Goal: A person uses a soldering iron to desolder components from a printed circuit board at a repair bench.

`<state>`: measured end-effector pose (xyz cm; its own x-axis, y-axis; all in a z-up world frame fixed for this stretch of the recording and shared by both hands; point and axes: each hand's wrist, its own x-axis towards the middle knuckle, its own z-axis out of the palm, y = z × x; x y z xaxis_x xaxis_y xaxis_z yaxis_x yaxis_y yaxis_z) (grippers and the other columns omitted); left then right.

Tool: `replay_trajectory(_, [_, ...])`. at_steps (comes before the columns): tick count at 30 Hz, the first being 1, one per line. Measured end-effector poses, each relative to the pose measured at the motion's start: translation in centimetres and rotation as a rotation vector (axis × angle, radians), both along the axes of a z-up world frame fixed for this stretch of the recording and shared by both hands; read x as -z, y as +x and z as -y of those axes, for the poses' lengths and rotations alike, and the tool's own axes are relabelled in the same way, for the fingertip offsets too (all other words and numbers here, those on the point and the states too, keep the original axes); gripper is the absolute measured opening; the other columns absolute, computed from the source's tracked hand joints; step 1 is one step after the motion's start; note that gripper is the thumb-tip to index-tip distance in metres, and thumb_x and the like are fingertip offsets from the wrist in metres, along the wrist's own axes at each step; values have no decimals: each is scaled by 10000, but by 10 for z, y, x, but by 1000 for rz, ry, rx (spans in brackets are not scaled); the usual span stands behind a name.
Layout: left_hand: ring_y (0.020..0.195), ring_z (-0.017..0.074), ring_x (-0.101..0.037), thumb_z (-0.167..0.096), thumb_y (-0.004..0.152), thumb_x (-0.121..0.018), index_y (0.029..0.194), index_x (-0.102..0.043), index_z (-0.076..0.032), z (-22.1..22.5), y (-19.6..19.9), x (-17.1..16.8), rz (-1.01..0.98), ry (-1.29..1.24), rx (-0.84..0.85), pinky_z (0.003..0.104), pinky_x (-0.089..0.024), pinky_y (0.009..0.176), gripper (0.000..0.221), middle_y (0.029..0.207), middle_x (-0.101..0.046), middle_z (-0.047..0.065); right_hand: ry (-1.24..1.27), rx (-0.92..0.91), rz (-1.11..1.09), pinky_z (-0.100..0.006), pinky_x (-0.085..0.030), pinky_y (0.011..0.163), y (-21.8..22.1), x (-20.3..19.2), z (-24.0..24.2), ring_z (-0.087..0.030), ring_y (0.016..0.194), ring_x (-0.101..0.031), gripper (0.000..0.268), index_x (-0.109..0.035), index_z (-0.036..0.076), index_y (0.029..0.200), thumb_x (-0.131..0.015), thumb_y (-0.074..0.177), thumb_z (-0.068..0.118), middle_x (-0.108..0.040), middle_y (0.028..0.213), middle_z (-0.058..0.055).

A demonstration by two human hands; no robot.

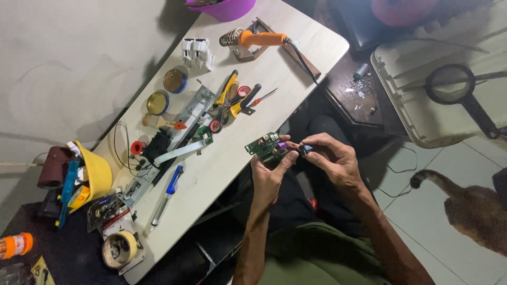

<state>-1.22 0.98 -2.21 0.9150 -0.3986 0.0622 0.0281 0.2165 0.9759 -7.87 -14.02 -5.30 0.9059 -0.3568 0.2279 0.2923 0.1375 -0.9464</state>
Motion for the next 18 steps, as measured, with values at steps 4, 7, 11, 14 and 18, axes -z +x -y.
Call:
replay_trajectory(4, [882,172,-707,29,860,-783,1195,-673,76,-2,-4,-12,36,16,0,285,-596,775,355,972,-741,175,-23,-11,14,-327,-571,816,-3,-4,-1,-203,940,-662,252,-720,-52,1146,-740,898,-11,-707,1038,-199])
replay_trajectory(7, [889,186,-717,33,838,-807,1193,-676,67,-3,-6,-4,36,-1,-13,293,-607,769,380,959,-742,180,-67,1,-3,-311,-550,732,-5,-3,-4,-152,863,-623,245,-734,-27,1145,-744,902,4,-718,1005,-175])
replay_trajectory(11, [883,164,-716,54,825,-815,1189,-678,79,-7,-9,-1,27,-9,-58,277,-605,777,390,964,-746,163,-81,56,4,-246,-486,613,-9,-12,-15,-71,732,-547,244,-761,14,1131,-779,887,23,-732,958,-116])
replay_trajectory(14, [874,159,-714,66,815,-820,1178,-678,85,-11,-4,1,44,9,-72,288,-600,793,390,923,-745,162,-31,77,0,-235,-500,624,-11,-17,-22,-59,758,-551,246,-756,3,1132,-779,887,-1,-727,934,-118])
replay_trajectory(18, [849,159,-716,82,803,-826,1156,-685,94,-14,4,12,100,29,-100,300,-589,826,380,863,-744,161,32,86,-57,-227,-538,668,-14,-23,-27,-79,815,-603,243,-736,-34,1140,-760,898,-27,-709,898,-129])
